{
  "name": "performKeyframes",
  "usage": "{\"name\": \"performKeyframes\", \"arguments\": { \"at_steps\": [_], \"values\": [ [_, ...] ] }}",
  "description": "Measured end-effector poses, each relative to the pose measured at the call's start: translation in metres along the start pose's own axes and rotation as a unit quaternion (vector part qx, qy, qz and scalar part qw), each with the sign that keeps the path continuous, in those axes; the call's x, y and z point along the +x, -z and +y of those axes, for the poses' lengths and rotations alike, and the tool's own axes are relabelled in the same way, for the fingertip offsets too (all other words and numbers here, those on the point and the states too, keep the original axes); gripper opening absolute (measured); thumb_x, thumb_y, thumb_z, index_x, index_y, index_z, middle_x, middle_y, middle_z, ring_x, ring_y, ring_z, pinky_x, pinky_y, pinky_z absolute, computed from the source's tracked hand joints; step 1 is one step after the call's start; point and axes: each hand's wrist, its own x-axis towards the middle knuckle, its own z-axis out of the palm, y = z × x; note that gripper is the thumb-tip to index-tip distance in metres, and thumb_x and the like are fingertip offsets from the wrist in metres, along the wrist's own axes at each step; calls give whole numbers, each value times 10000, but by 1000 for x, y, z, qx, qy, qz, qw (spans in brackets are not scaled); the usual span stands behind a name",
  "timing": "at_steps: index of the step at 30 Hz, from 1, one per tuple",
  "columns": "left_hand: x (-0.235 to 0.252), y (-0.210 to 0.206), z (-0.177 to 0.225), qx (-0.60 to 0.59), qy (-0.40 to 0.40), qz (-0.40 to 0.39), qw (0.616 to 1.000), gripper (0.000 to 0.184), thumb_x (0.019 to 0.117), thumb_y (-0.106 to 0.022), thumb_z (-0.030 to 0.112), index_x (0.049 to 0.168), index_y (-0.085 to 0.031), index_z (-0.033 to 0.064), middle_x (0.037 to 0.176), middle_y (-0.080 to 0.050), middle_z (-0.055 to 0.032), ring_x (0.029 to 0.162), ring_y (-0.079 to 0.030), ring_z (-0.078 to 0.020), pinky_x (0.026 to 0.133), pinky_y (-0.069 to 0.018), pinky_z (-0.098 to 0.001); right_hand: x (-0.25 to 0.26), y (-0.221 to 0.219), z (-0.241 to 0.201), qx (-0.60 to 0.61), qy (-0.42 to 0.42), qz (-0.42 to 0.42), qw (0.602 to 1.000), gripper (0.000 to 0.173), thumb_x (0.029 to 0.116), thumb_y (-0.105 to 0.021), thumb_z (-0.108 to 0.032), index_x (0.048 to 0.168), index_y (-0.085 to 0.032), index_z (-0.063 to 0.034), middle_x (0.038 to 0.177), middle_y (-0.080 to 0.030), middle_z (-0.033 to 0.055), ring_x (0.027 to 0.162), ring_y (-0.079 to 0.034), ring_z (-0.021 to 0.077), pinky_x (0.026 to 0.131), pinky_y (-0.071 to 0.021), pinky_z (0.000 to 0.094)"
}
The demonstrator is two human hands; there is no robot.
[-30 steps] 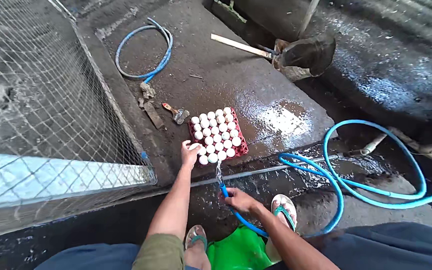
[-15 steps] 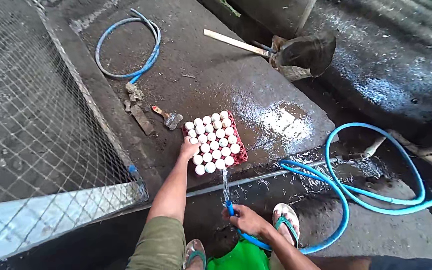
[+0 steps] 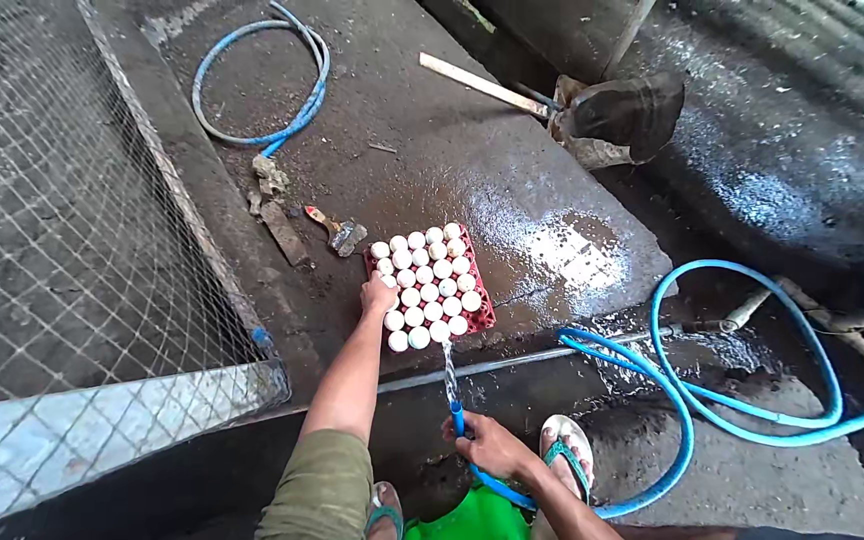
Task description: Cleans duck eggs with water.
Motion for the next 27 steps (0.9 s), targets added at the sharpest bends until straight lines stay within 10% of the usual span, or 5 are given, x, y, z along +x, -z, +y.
{"name": "performKeyframes", "arguments": {
  "at_steps": [14,27],
  "values": [
    [-18,-7,-11,-212,36,125,969,594,911,-756,337,1356,-566,-8,1291,-609,-275,1252,-559,-414,1064,-437,-563,2,-1,-1,-22,1,9,1000,337,1014,-528,-153,1334,-603,-77,1226,-668,123,1058,-658,217,937,-523,440],
    [-60,-2,-41,-520,-8,156,840,473,1059,-530,217,1411,-417,-79,1259,-588,-290,1066,-658,-322,921,-569,-434,9,-2,0,-39,4,13,999,343,1025,-529,-167,1347,-596,-67,1251,-671,136,1105,-659,242,978,-511,466]
  ]
}}
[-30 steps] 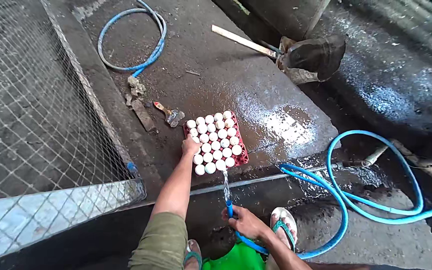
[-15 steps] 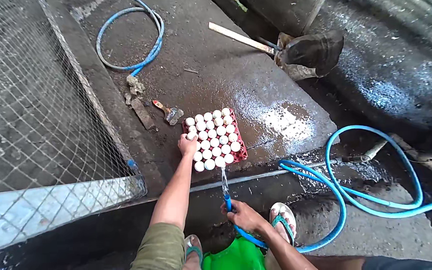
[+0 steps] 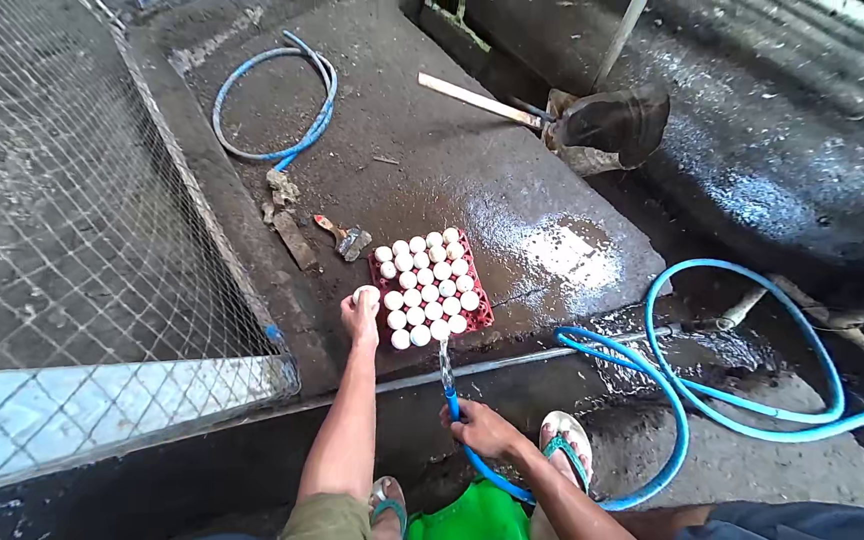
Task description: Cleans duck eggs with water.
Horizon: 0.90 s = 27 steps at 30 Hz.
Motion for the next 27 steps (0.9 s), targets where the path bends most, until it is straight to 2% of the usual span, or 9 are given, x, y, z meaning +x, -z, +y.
{"name": "performKeyframes", "arguments": {
  "at_steps": [8,12,15,17,19,22,23,26,27],
  "values": [
    [-134,7,-8,-103,188,-224,951,452,1125,-236,345,1364,-451,27,1061,-642,-134,812,-640,-199,728,-554,-352,17,-2,-4,-6,-6,-20,1000,362,1044,-527,-193,1381,-554,-63,1155,-651,170,903,-648,251,798,-537,457],
    [-175,8,-10,-110,193,-231,947,488,1128,-204,360,1147,-539,6,832,-663,-106,654,-644,-197,638,-569,-334,15,-3,-9,-47,-23,-36,998,489,1013,-578,-202,1478,-465,-104,1156,-640,201,896,-652,293,798,-537,498],
    [-193,9,-4,-104,155,-232,955,393,1129,-231,339,1290,-455,59,798,-605,-76,519,-548,-151,508,-524,-299,4,11,-12,-46,-72,14,996,544,992,-602,-203,1511,-469,-107,1226,-659,242,999,-691,365,888,-557,554],
    [-205,8,-2,-59,99,-255,960,404,1107,-282,314,1425,-383,85,765,-572,-51,429,-433,-99,399,-421,-243,-7,21,-13,59,-58,156,984,474,1020,-536,-176,1473,-486,-42,1225,-654,253,989,-700,354,875,-577,522],
    [-222,3,5,0,43,-259,965,449,1106,-297,315,1445,-420,47,899,-578,-75,504,-457,-94,443,-430,-252,-19,17,-29,210,51,292,932,408,1079,-421,-160,1454,-478,-10,1302,-608,231,1066,-675,294,892,-581,471],
    [-260,-1,26,-27,25,-283,958,516,1123,-165,260,1482,-384,-37,1391,-526,-204,1177,-559,-183,1022,-462,-359,-31,-1,-53,158,208,357,897,466,1053,-310,-143,1400,-567,34,1485,-527,220,1418,-470,284,1176,-372,462],
    [-270,-2,32,-30,34,-282,958,525,1123,-145,252,1494,-383,-33,1414,-523,-206,1211,-554,-189,1048,-450,-364,-31,-3,-56,137,216,378,890,445,1043,-338,-137,1332,-633,31,1456,-564,214,1410,-488,289,1176,-376,469],
    [-276,-3,28,60,15,-265,962,505,1122,-177,290,1440,-446,3,1216,-562,-168,809,-558,-159,661,-486,-320,-24,7,-54,222,141,379,887,399,1091,-351,-173,1321,-612,23,1315,-627,176,1195,-593,216,1024,-466,416],
    [-275,-2,26,70,3,-266,961,519,1125,-198,272,1475,-426,-36,1390,-517,-231,1012,-582,-218,841,-503,-360,-22,6,-52,239,132,382,883,406,1090,-348,-176,1348,-582,32,1332,-613,183,1204,-585,211,1034,-458,399]
  ]
}}
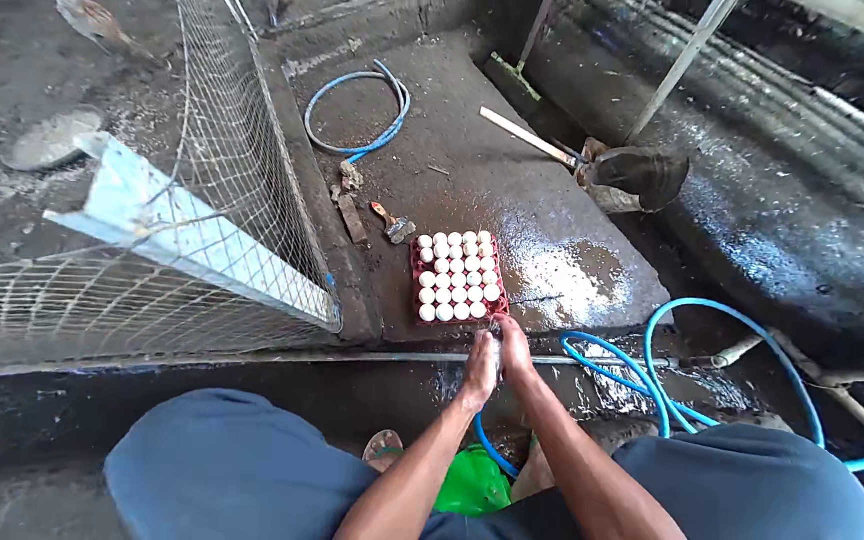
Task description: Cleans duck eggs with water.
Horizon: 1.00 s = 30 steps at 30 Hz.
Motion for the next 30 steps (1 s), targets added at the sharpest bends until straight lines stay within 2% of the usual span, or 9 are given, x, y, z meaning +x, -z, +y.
{"name": "performKeyframes", "arguments": {
  "at_steps": [1,3,8,12,21,22,24,27,30],
  "values": [
    [1,2,-2,-12,-19,-1,1000,510,1121,-226,217,1490,-400,-89,1526,-419,-283,1316,-512,-294,1113,-408,-402,-7,-3,3,-8,16,6,1000,426,1079,-335,-180,1359,-577,32,1343,-620,180,1229,-589,205,1054,-455,390],
    [3,1,-6,-38,-61,3,997,462,1097,-256,108,1454,-389,-154,1542,-365,-330,1449,-377,-349,1218,-274,-409,-32,-3,-5,-39,60,-14,997,455,1075,-300,-151,1413,-527,52,1429,-568,204,1336,-533,226,1130,-405,387],
    [-14,-7,5,-29,-48,-17,998,495,1093,-245,214,1353,-510,-113,1348,-552,-280,1251,-540,-305,1077,-424,-451,-22,8,-13,17,-20,49,998,452,1099,-311,-181,1490,-415,21,1455,-503,231,1299,-528,276,1074,-444,439],
    [-13,-5,1,-36,-50,-9,998,468,1119,-250,158,1457,-409,-124,1491,-458,-296,1400,-455,-324,1188,-331,-440,-46,3,-3,-48,95,11,994,507,1056,-221,-120,1429,-498,83,1498,-493,248,1410,-463,280,1182,-353,411],
    [-15,2,9,44,-35,-42,998,469,1111,-282,203,1367,-537,-96,1381,-568,-267,1307,-539,-322,1123,-398,-479,-36,7,-6,-10,-1,43,999,512,1109,-223,-205,1499,-450,39,1518,-491,215,1414,-466,258,1180,-359,420],
    [-15,-1,10,46,-42,-39,997,445,1096,-305,200,1282,-585,-91,1259,-617,-248,1182,-586,-306,1032,-449,-474,-31,6,-10,26,-43,71,996,479,1118,-271,-228,1467,-479,24,1452,-533,207,1338,-514,253,1118,-408,429],
    [-5,-4,-2,46,-57,-8,997,450,1085,-318,210,1282,-611,-68,1267,-638,-233,1188,-606,-308,1035,-458,-495,-40,-2,-13,33,-36,81,996,499,1120,-224,-251,1416,-538,1,1326,-607,183,1202,-586,227,1018,-471,417],
    [3,-5,-21,43,-48,11,998,463,1120,-288,230,1396,-532,-51,1389,-581,-243,1304,-561,-316,1117,-423,-489,-53,-4,-3,-51,53,18,997,555,1091,-154,-195,1482,-476,32,1518,-502,195,1424,-465,230,1194,-352,391],
    [-11,1,7,54,-18,-32,998,472,1105,-277,216,1325,-565,-87,1304,-599,-266,1236,-567,-325,1066,-427,-496,-31,2,-8,-11,-35,71,997,479,1121,-249,-207,1478,-475,20,1492,-505,213,1387,-480,270,1157,-374,440]
  ]
}}
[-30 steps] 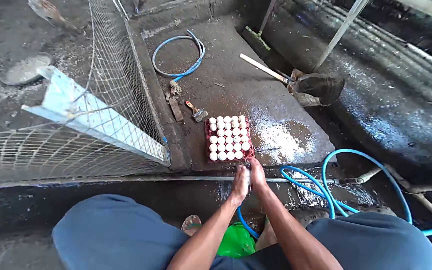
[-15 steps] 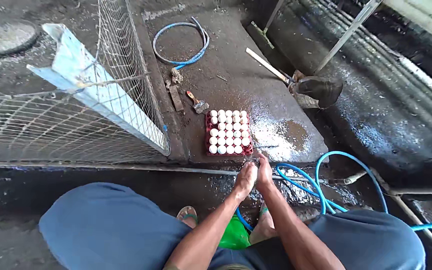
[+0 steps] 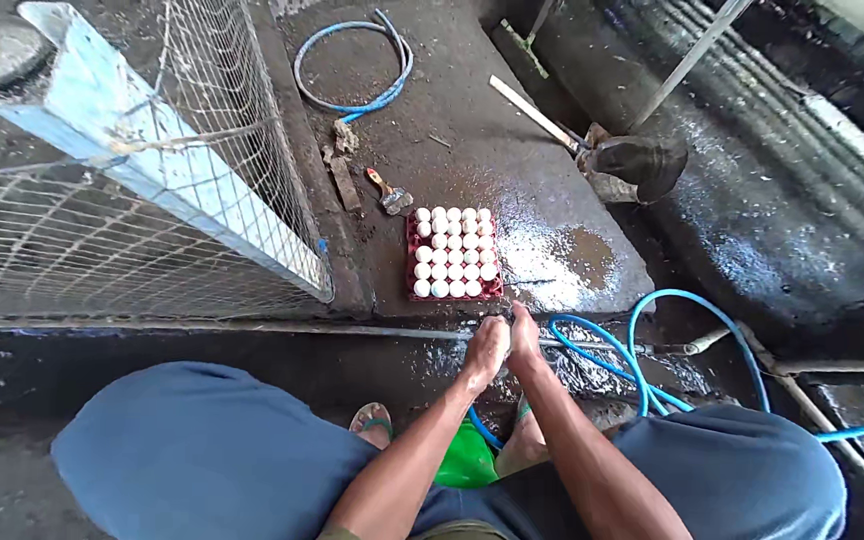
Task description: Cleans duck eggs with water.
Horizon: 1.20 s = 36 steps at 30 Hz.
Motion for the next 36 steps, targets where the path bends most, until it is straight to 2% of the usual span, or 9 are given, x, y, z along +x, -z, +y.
{"name": "performKeyframes", "arguments": {
  "at_steps": [5,16,19,23,26,29,32,34,36],
  "values": [
    [2,0,-5,-36,4,21,999,476,1110,-253,170,1412,-478,-121,1472,-480,-295,1392,-455,-341,1174,-328,-460,-15,-3,7,-22,104,-30,994,513,1065,-216,-116,1446,-505,68,1493,-518,220,1396,-483,226,1165,-368,357],
    [3,-3,-4,-36,-24,34,998,477,1089,-266,187,1263,-582,-124,1255,-605,-278,1195,-571,-309,1054,-427,-454,-9,-4,1,35,21,-4,999,518,1119,-181,-224,1515,-435,-9,1493,-500,214,1372,-492,280,1133,-398,453],
    [14,-7,-31,-31,-26,36,999,530,1128,-235,265,1423,-494,-90,1452,-518,-275,1372,-500,-323,1170,-368,-465,-18,-3,10,22,80,-34,996,556,1068,-177,-197,1491,-460,25,1544,-455,221,1438,-435,273,1188,-348,433],
    [3,-2,-2,-58,-7,31,998,509,1085,-219,207,1320,-539,-111,1279,-585,-260,1183,-566,-272,1030,-448,-423,-6,-5,-2,56,0,-5,998,496,1120,-208,-229,1491,-453,-10,1450,-522,223,1314,-528,288,1084,-439,465],
    [3,3,-5,-58,1,34,998,513,1111,-186,171,1389,-487,-139,1438,-505,-298,1348,-494,-296,1153,-359,-390,-22,-9,2,39,74,-16,996,488,1068,-246,-135,1442,-494,56,1468,-513,238,1358,-502,277,1135,-401,426],
    [1,4,0,-54,50,18,997,555,1124,-164,292,1381,-522,-46,1326,-557,-230,1122,-564,-250,900,-489,-412,-1,-4,-2,64,14,-7,998,456,1098,-296,-166,1503,-419,4,1504,-468,230,1370,-479,297,1130,-398,469],
    [4,2,-7,-75,-8,35,997,508,1112,-192,177,1352,-514,-136,1356,-557,-296,1269,-547,-288,1104,-408,-417,-20,-9,0,37,67,-1,997,472,1053,-316,-153,1463,-476,19,1479,-504,227,1368,-494,281,1127,-411,447],
    [-4,6,-1,-115,41,17,992,517,1127,-175,233,1356,-529,-66,1271,-603,-210,1136,-586,-203,998,-469,-371,-14,-8,4,36,73,-7,997,478,1024,-364,-130,1459,-491,22,1486,-506,231,1370,-500,285,1126,-415,453],
    [-1,7,1,-127,83,-18,988,479,1116,-186,330,1153,-596,86,841,-603,-26,608,-511,-60,525,-443,-232,12,-2,-2,73,-9,-19,997,442,1052,-409,-135,1471,-453,-1,1384,-554,222,1213,-572,272,1007,-479,453]
  ]
}}
